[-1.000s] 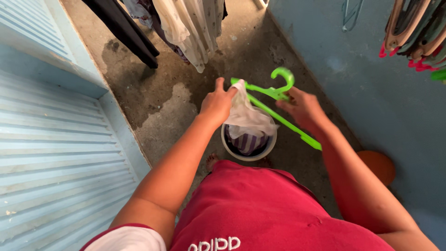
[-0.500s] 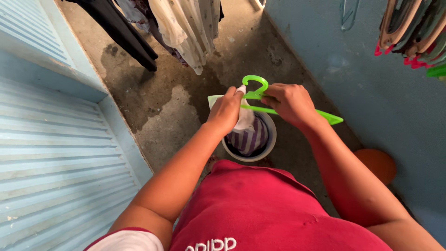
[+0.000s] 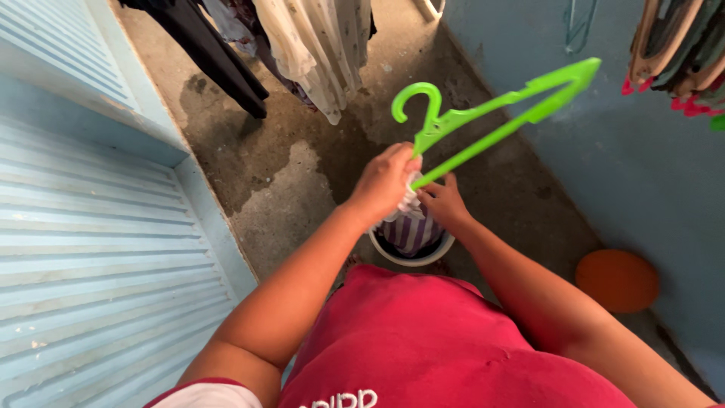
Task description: The person carries a bucket of wet clothes from an indoor area to an outdoor balcony. They take clothes from the bucket, place them on hangers, and hang them on a clothesline.
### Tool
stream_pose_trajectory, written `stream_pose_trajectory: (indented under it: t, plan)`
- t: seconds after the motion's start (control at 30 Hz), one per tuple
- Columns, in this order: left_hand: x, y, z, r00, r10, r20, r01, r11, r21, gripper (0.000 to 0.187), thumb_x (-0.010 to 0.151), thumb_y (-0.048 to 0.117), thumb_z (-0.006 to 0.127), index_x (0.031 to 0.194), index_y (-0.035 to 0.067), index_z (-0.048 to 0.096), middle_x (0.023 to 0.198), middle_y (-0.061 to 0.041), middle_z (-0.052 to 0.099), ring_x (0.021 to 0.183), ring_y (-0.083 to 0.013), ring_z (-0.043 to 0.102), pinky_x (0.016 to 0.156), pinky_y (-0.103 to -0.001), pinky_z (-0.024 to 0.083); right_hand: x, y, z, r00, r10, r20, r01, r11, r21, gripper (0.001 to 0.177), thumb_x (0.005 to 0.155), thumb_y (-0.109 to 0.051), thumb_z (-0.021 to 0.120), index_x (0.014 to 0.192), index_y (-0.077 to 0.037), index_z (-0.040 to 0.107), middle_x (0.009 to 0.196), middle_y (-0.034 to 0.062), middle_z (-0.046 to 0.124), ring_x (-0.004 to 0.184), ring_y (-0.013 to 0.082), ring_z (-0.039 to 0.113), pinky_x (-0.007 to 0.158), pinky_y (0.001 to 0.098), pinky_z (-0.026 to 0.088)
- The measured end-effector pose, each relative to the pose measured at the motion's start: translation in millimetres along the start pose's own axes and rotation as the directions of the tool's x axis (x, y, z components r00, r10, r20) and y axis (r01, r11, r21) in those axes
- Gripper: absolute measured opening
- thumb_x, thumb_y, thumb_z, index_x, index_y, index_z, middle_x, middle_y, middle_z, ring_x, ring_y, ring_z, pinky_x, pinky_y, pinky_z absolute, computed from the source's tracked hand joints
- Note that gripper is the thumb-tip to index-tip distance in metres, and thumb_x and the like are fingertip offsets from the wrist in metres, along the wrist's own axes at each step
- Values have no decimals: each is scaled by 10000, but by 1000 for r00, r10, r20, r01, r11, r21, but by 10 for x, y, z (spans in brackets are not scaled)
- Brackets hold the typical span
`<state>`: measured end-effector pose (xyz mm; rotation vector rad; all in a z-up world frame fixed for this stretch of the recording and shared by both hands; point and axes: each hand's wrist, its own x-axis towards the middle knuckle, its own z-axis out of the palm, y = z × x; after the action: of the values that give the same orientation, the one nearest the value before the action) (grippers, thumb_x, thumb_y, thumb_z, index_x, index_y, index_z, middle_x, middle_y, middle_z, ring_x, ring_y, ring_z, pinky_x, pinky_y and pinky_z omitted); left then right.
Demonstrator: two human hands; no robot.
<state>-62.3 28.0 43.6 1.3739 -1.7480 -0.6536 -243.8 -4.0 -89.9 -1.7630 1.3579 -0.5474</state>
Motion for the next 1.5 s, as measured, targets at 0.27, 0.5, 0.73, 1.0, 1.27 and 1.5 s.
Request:
stream_pose_trajectory:
  t: [0.27, 0.5, 0.73, 1.0, 1.27, 1.5]
  plan:
    - [15, 113, -308, 999, -14, 45, 17, 998, -63, 242, 1010, 234, 645, 989, -4, 611, 916, -204, 630, 848, -400, 655, 730, -436, 517, 222, 487, 196, 939, 313, 145, -326, 665, 672, 890, 844, -17, 673, 1532, -337, 207, 1418, 127, 460, 817, 253, 710, 661, 415, 569]
    - [-25, 146, -376, 998, -17, 52, 19, 998, -53, 266, 998, 275, 656, 991, 10, 637, 916, -203, 643, 853, -405, 664, 724, -436, 518, 167, -26, -51, 882, 436, 179, -389, 460, 798, 795, 966, -148, 600, 1617, -355, 192, 1493, 104, 483, 901, 256, 657, 613, 354, 566]
    - [-8, 79, -549, 988, -104, 116, 81, 978, 191, 215, 969, 287, 643, 991, 78, 692, 917, -142, 700, 830, -354, 704, 729, -449, 539, 214, 79, -251, 922, 316, -222, -161, 837, 522, 896, 752, 155, 613, 1514, -225, 334, 1410, 153, 509, 1047, 288, 653, 692, 395, 589]
    - [-189, -120, -955, 912, -376, 164, 248, 824, 509, 188, 930, 358, 700, 985, 182, 734, 898, -114, 735, 904, -386, 681, 745, -508, 526, 279, 733, -883, 790, -99, -605, 4, 988, -157, 572, 728, 79, 670, 1281, -49, 738, 1163, 176, 658, 935, 281, 667, 779, 399, 564]
    - [-222, -326, -1045, 955, -296, 20, 286, 938, 197, 247, 952, 335, 713, 1005, 96, 679, 781, -160, 664, 682, -338, 658, 648, -426, 504, 232, 506, -1149, 995, -52, -83, 38, 986, -164, 364, 807, 149, 500, 882, -50, 796, 1208, 145, 548, 1166, 275, 568, 1070, 401, 502]
    - [-197, -183, -1046, 994, -93, 50, 69, 932, 355, 217, 924, 303, 729, 944, 91, 689, 872, -150, 699, 821, -396, 662, 663, -477, 505, 134, -46, -1108, 988, -98, -116, 55, 944, -326, 800, 703, 135, 540, 1389, -254, 675, 1499, 144, 332, 1356, 409, 436, 1039, 460, 450]
